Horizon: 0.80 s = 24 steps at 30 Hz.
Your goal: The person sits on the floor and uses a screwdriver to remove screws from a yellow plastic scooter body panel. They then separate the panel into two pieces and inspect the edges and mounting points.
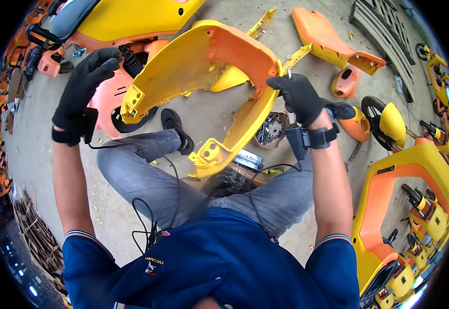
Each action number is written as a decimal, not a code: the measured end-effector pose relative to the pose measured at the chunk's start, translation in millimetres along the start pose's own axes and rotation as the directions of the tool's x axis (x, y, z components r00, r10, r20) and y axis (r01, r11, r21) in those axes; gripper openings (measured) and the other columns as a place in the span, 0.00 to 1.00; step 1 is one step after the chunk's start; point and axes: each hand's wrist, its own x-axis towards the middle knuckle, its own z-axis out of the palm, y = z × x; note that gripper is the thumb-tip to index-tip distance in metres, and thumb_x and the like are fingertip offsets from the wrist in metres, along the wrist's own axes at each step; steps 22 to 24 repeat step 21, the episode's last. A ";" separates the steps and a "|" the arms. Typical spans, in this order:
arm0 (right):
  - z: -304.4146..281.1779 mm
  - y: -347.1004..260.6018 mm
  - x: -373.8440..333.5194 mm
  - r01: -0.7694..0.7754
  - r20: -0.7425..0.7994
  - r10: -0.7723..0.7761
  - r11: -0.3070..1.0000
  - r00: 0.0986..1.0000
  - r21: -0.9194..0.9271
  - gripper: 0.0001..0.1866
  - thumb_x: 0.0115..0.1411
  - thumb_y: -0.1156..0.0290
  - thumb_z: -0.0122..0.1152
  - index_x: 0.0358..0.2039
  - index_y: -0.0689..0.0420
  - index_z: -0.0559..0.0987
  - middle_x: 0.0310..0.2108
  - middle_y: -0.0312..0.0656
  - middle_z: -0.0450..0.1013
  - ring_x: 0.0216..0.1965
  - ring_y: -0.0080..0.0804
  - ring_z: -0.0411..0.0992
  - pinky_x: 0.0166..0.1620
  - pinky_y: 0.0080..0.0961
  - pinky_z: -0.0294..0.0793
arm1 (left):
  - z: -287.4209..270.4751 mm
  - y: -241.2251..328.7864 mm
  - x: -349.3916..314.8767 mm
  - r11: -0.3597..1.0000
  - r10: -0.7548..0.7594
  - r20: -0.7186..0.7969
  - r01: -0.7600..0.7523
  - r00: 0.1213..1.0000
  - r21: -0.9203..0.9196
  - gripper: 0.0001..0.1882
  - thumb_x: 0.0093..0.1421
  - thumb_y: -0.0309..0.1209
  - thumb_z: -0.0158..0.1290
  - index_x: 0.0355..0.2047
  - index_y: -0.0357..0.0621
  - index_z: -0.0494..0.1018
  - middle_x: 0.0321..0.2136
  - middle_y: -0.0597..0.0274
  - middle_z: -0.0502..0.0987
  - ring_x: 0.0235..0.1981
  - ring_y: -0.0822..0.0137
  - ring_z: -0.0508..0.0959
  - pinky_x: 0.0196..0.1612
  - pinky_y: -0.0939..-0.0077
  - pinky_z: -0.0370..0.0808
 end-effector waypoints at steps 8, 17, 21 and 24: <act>-49.3 23.6 -0.5 -0.032 0.009 0.031 0.998 0.999 0.051 0.12 0.59 0.58 0.64 0.30 0.53 0.76 0.17 0.25 0.59 0.15 0.12 0.56 0.18 0.14 0.52 | 24.7 -37.4 14.1 0.769 0.311 0.468 -0.508 0.827 0.387 0.31 0.50 0.29 0.60 0.56 0.40 0.68 0.53 0.49 0.70 0.57 0.49 0.68 0.58 0.64 0.68; -13.3 17.9 -19.5 -0.007 -0.043 -0.003 0.971 0.999 -0.238 0.16 0.52 0.61 0.67 0.33 0.60 0.79 0.19 0.32 0.67 0.15 0.16 0.62 0.16 0.18 0.60 | 168.1 -30.7 65.2 0.891 -0.132 0.393 -0.065 0.910 0.450 0.34 0.52 0.47 0.60 0.51 0.32 0.69 0.44 0.35 0.77 0.49 0.44 0.77 0.51 0.60 0.74; -9.3 29.6 -26.6 0.050 -0.132 -0.085 0.967 0.988 -0.250 0.15 0.52 0.61 0.66 0.33 0.61 0.78 0.20 0.34 0.69 0.16 0.17 0.63 0.16 0.18 0.61 | 188.7 -60.7 89.7 0.833 -0.107 0.322 -0.092 0.941 0.545 0.31 0.57 0.48 0.55 0.53 0.39 0.70 0.46 0.35 0.76 0.49 0.45 0.77 0.52 0.56 0.72; -9.3 29.6 -26.6 0.050 -0.132 -0.085 0.967 0.988 -0.250 0.15 0.52 0.61 0.66 0.33 0.61 0.78 0.20 0.34 0.69 0.16 0.17 0.63 0.16 0.18 0.61 | 188.7 -60.7 89.7 0.833 -0.107 0.322 -0.092 0.941 0.545 0.31 0.57 0.48 0.55 0.53 0.39 0.70 0.46 0.35 0.76 0.49 0.45 0.77 0.52 0.56 0.72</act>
